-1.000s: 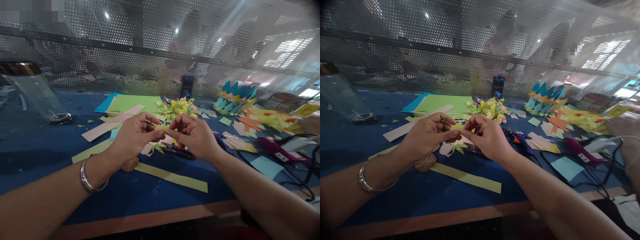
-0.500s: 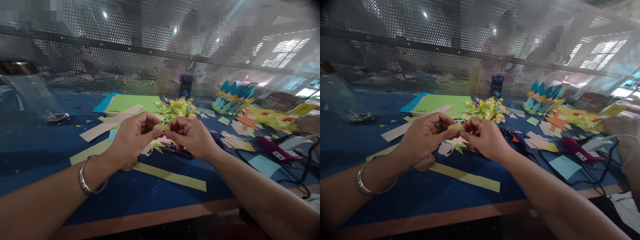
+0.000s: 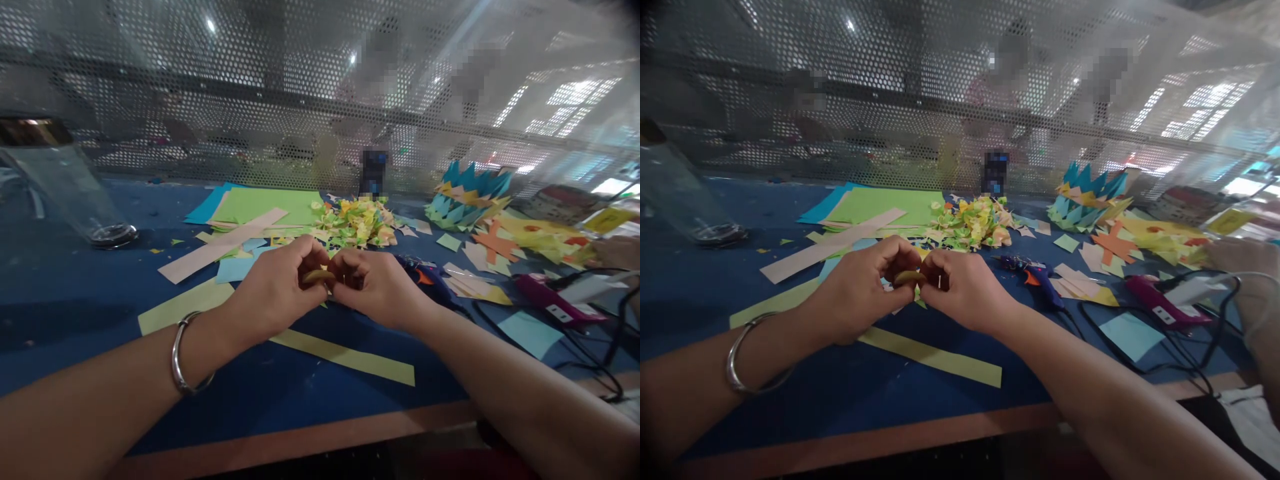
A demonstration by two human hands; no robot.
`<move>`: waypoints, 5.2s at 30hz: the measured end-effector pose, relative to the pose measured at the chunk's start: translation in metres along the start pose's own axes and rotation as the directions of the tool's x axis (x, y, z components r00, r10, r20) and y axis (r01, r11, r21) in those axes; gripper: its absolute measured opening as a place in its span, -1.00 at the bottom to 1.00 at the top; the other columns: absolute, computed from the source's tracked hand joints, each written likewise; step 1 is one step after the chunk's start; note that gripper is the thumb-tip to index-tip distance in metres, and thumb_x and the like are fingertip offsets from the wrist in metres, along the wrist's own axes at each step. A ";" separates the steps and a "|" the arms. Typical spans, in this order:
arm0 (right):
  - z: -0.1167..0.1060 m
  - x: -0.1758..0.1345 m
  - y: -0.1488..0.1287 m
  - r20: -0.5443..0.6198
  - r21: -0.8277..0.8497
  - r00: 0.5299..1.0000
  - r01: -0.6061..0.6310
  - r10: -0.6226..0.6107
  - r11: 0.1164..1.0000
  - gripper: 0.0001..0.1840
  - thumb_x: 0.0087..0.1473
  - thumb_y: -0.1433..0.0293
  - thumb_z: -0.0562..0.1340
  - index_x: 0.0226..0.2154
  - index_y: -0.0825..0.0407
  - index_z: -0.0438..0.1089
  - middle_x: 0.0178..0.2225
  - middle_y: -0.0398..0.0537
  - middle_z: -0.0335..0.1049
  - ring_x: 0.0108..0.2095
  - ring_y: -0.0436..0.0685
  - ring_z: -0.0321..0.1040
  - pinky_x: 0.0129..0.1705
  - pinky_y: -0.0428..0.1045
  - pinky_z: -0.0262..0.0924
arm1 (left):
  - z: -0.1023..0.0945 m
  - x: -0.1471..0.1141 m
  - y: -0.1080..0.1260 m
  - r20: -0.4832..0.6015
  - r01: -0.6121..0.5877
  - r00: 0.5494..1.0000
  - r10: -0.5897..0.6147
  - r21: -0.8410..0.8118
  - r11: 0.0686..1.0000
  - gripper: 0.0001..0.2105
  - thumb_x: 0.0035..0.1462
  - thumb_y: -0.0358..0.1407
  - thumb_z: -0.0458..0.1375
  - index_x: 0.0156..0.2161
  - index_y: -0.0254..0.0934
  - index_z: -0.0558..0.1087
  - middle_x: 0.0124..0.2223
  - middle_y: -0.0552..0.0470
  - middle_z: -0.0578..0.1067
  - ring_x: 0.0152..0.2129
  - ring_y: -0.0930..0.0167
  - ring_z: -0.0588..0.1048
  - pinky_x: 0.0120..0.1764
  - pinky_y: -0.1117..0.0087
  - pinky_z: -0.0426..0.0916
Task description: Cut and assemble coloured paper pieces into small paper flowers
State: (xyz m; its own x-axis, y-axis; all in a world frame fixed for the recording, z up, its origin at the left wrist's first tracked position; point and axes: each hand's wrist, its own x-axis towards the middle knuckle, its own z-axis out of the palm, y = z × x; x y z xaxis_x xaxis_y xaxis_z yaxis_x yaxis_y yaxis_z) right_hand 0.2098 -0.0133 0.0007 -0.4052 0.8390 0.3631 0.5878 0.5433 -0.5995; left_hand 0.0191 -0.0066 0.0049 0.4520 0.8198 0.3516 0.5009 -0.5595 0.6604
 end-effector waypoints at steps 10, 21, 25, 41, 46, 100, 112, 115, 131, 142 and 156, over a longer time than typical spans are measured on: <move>0.001 -0.001 0.001 0.003 -0.018 1.000 0.008 -0.008 1.000 -0.93 -0.04 0.49 0.22 -0.45 0.03 0.30 -0.54 -0.25 0.25 -0.55 -0.07 0.11 -0.46 -0.08 0.02 | -0.001 -0.002 -0.001 0.018 -0.031 0.999 0.030 0.068 0.997 -0.75 0.01 -0.43 0.15 -0.19 -0.16 0.26 -0.41 0.15 0.45 -0.52 0.44 0.39 -0.46 0.40 0.19; 0.002 -0.002 -0.001 -0.013 -0.064 0.999 0.029 -0.030 0.998 -0.86 -0.07 0.45 0.25 -0.52 0.02 0.23 -0.58 -0.26 0.20 -0.57 -0.07 0.09 -0.50 -0.09 -0.02 | 0.001 -0.002 -0.003 0.031 -0.012 0.999 0.014 -0.050 0.999 -0.73 0.00 -0.44 0.15 -0.18 -0.16 0.22 -0.41 0.15 0.40 -0.50 0.44 0.38 -0.46 0.41 0.21; 0.000 -0.002 -0.001 -0.002 -0.007 1.000 -0.008 0.008 1.000 -0.89 -0.05 0.45 0.25 -0.50 0.03 0.27 -0.59 -0.27 0.20 -0.58 -0.07 0.11 -0.51 -0.10 0.01 | -0.002 0.001 -0.008 0.058 0.046 0.998 -0.037 -0.149 0.988 -0.70 -0.01 -0.46 0.16 -0.17 -0.15 0.22 -0.46 0.19 0.38 -0.55 0.45 0.37 -0.49 0.43 0.22; -0.007 0.001 0.011 -0.007 -0.006 1.000 -0.023 0.023 1.000 -0.89 -0.08 0.46 0.25 -0.51 0.03 0.27 -0.61 -0.28 0.19 -0.59 -0.08 0.10 -0.52 -0.10 0.00 | -0.026 0.010 -0.019 0.276 0.057 0.961 -0.023 -0.114 0.992 -0.72 -0.04 -0.43 0.19 -0.16 -0.18 0.48 -0.32 0.02 0.59 -0.43 0.36 0.56 -0.38 0.41 0.40; -0.003 0.003 0.007 0.098 -0.066 0.995 -0.005 0.012 0.998 -0.88 -0.10 0.48 0.25 -0.54 0.03 0.27 -0.62 -0.27 0.22 -0.60 -0.08 0.13 -0.52 -0.10 -0.02 | -0.015 0.007 -0.011 0.296 0.103 0.955 -0.027 -0.244 0.964 -0.56 -0.01 -0.41 0.21 0.04 -0.17 0.41 -0.24 -0.01 0.60 -0.42 0.37 0.56 -0.41 0.42 0.39; -0.002 -0.004 0.008 -0.258 -0.067 0.954 0.142 -0.155 0.988 -0.86 0.22 0.34 0.26 -0.16 0.02 0.39 -0.34 -0.14 0.40 -0.50 -0.06 0.26 -0.47 -0.10 0.18 | 0.001 0.004 -0.001 0.093 0.222 0.973 -0.213 -0.648 0.729 -0.81 0.04 -0.23 0.37 -0.29 -0.30 0.56 -0.33 0.04 0.60 -0.40 0.46 0.60 -0.19 0.44 0.53; -0.003 -0.004 0.007 -0.169 -0.028 0.975 0.143 -0.146 0.989 -0.94 0.20 0.38 0.25 -0.27 0.04 0.41 -0.40 -0.13 0.38 -0.47 -0.03 0.25 -0.45 -0.09 0.14 | 0.000 0.003 -0.002 0.177 0.279 0.960 -0.217 -0.550 0.787 -0.85 0.08 -0.24 0.31 -0.33 -0.30 0.56 -0.41 0.01 0.59 -0.41 0.41 0.60 -0.26 0.41 0.50; -0.004 -0.004 0.008 -0.127 0.023 0.987 0.107 -0.103 0.994 -0.92 0.21 0.37 0.24 -0.26 0.04 0.41 -0.41 -0.15 0.38 -0.51 -0.05 0.23 -0.48 -0.10 0.12 | -0.002 0.003 -0.004 0.165 0.220 0.973 -0.162 -0.454 0.863 -0.88 0.12 -0.27 0.25 -0.36 -0.28 0.54 -0.43 0.03 0.57 -0.42 0.41 0.59 -0.28 0.42 0.48; -0.009 -0.001 0.000 0.123 0.369 0.992 -0.080 0.037 0.926 -0.81 0.19 0.28 0.30 -0.34 0.07 0.37 -0.64 -0.30 0.25 -0.71 -0.13 0.15 -0.68 -0.15 -0.06 | -0.013 0.005 -0.008 0.266 0.118 0.964 -0.019 -0.360 0.925 -0.84 0.12 -0.33 0.19 -0.48 -0.26 0.38 -0.54 0.11 0.41 -0.58 0.49 0.39 -0.46 0.46 0.31; -0.009 -0.002 0.002 0.107 0.353 0.990 -0.127 0.095 0.927 -0.84 0.18 0.31 0.24 -0.38 0.04 0.32 -0.60 -0.29 0.22 -0.71 -0.11 0.15 -0.68 -0.15 -0.04 | -0.039 0.013 -0.015 0.416 0.070 0.908 -0.053 -0.024 0.997 -0.69 0.15 -0.08 0.21 -0.50 -0.24 0.49 -0.60 0.10 0.43 -0.66 0.47 0.36 -0.53 0.46 0.15; 0.007 0.000 0.006 0.286 -0.239 0.957 0.030 0.041 0.971 -0.88 0.02 0.50 0.24 -0.52 0.03 0.36 -0.60 -0.18 0.33 -0.60 -0.04 0.18 -0.54 -0.07 -0.10 | -0.039 0.015 -0.028 0.426 0.076 0.888 -0.175 0.238 0.968 -0.84 -0.01 -0.21 0.30 -0.32 -0.23 0.53 -0.37 -0.01 0.51 -0.53 0.40 0.39 -0.46 0.41 0.11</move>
State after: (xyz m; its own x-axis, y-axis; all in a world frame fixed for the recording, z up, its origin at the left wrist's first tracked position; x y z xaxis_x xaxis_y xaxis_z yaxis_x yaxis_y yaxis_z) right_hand 0.2091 -0.0104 -0.0081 -0.5640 0.8172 0.1187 0.7259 0.5592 -0.4004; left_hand -0.0170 0.0258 0.0175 0.6281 0.7734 -0.0857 0.6951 -0.5082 0.5085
